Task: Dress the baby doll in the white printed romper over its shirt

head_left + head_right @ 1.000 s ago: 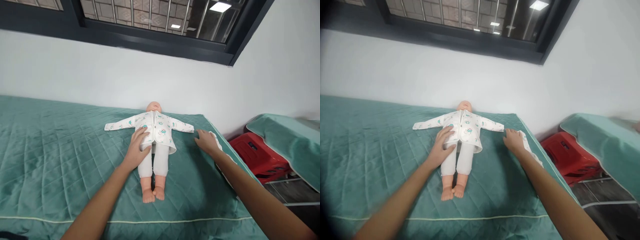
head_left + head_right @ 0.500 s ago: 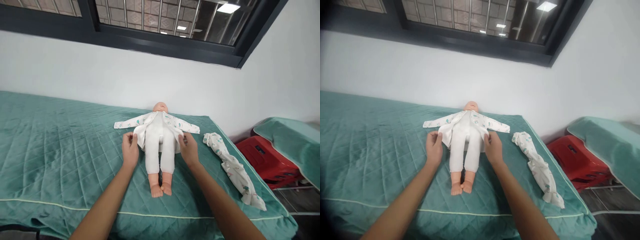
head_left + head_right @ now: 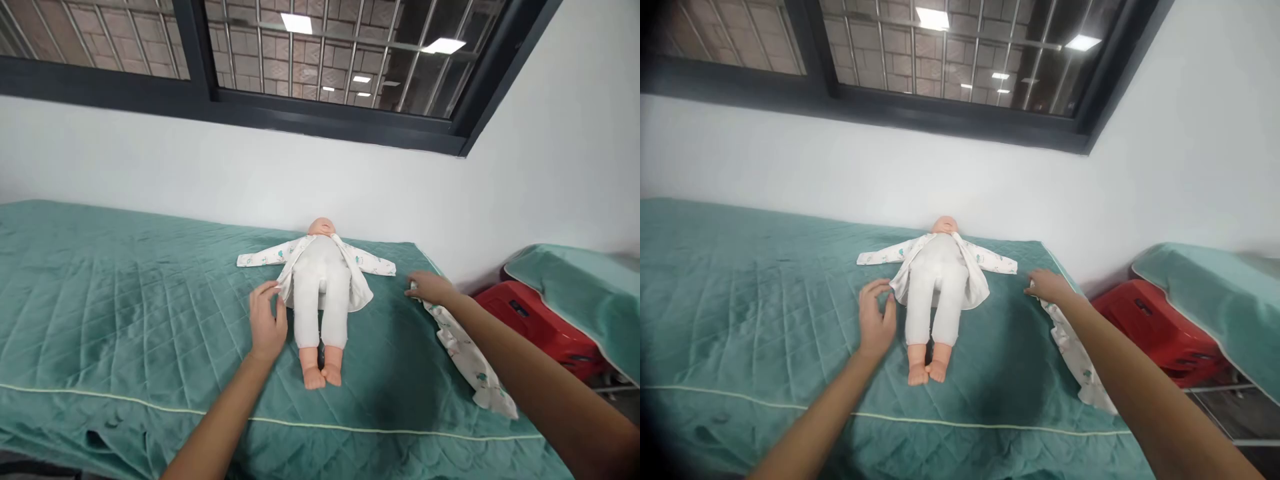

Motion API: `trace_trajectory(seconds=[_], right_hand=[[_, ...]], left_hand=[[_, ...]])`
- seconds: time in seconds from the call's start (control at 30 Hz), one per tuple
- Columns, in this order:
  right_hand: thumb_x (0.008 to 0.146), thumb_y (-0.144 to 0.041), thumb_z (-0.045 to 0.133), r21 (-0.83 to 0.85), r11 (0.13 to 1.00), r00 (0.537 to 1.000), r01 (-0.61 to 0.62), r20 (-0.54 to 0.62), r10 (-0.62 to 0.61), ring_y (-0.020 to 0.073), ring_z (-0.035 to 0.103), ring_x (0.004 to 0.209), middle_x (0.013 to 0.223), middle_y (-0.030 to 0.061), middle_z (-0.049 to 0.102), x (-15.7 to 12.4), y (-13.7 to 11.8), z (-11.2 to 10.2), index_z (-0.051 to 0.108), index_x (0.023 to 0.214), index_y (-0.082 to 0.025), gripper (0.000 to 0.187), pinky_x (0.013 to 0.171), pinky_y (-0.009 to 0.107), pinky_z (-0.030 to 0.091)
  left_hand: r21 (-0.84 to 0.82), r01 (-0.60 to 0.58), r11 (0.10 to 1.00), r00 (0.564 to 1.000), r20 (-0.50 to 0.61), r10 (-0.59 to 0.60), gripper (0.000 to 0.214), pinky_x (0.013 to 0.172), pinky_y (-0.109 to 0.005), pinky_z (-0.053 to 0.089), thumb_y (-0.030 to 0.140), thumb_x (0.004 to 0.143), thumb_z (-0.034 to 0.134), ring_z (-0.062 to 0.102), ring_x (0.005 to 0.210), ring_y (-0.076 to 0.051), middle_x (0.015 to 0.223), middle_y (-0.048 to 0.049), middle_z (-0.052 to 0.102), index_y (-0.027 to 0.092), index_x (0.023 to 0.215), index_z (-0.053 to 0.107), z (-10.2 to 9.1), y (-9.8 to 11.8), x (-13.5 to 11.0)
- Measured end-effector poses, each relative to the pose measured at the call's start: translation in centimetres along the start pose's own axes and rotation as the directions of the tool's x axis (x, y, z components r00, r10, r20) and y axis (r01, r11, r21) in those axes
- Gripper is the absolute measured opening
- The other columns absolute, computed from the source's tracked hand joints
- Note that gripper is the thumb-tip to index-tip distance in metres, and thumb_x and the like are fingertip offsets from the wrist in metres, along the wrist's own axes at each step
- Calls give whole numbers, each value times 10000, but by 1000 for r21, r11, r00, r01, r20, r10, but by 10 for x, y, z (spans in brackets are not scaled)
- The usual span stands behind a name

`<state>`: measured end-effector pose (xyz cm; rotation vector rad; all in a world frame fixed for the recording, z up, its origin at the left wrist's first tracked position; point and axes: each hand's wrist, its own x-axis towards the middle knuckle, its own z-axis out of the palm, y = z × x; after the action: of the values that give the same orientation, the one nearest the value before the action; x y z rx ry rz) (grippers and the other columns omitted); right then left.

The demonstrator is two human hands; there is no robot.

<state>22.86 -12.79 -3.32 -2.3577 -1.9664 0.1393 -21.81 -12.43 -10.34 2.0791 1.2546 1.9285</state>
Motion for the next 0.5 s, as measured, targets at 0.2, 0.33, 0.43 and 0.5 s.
trace_trajectory(seconds=[0.2, 0.33, 0.43, 0.5], right_hand=[[607, -390, 776, -74, 990, 977, 123, 182, -108, 217, 608, 843, 905, 73, 659, -11, 33, -31, 681, 809, -169, 314, 778, 306, 462], [646, -307, 733, -140, 981, 987, 132, 111, -117, 236, 590, 889, 951, 105, 632, -33, 50, -49, 673, 740, -165, 181, 813, 341, 429], [791, -370, 608, -155, 978, 990, 141, 9, -141, 255, 561, 986, 1004, 129, 623, -50, 44, -60, 664, 772, -174, 205, 855, 356, 403], [875, -431, 507, -126, 980, 985, 157, -56, -165, 239, 554, 990, 960, 117, 628, -61, 26, -69, 638, 779, -181, 299, 867, 337, 394]], left_hand=[[-6, -58, 998, 987, 148, 58, 190, 942, -422, 474, 115, 910, 439, 572, 1073, -221, 1091, -96, 622, 189, 1046, 548, -20, 12, -20], [-42, -45, 998, 974, 219, 53, 220, 939, -442, 485, 96, 894, 434, 585, 1056, -226, 1069, -83, 633, 220, 1023, 562, -26, 16, -29], [-62, -29, 998, 962, 268, 44, 248, 943, -469, 484, 99, 887, 423, 589, 1052, -239, 1072, -84, 644, 233, 1021, 584, -26, 22, -28], [-66, -12, 998, 948, 318, 32, 276, 955, -478, 478, 105, 885, 422, 588, 1065, -247, 1085, -87, 650, 233, 1051, 601, -24, 31, -20]])
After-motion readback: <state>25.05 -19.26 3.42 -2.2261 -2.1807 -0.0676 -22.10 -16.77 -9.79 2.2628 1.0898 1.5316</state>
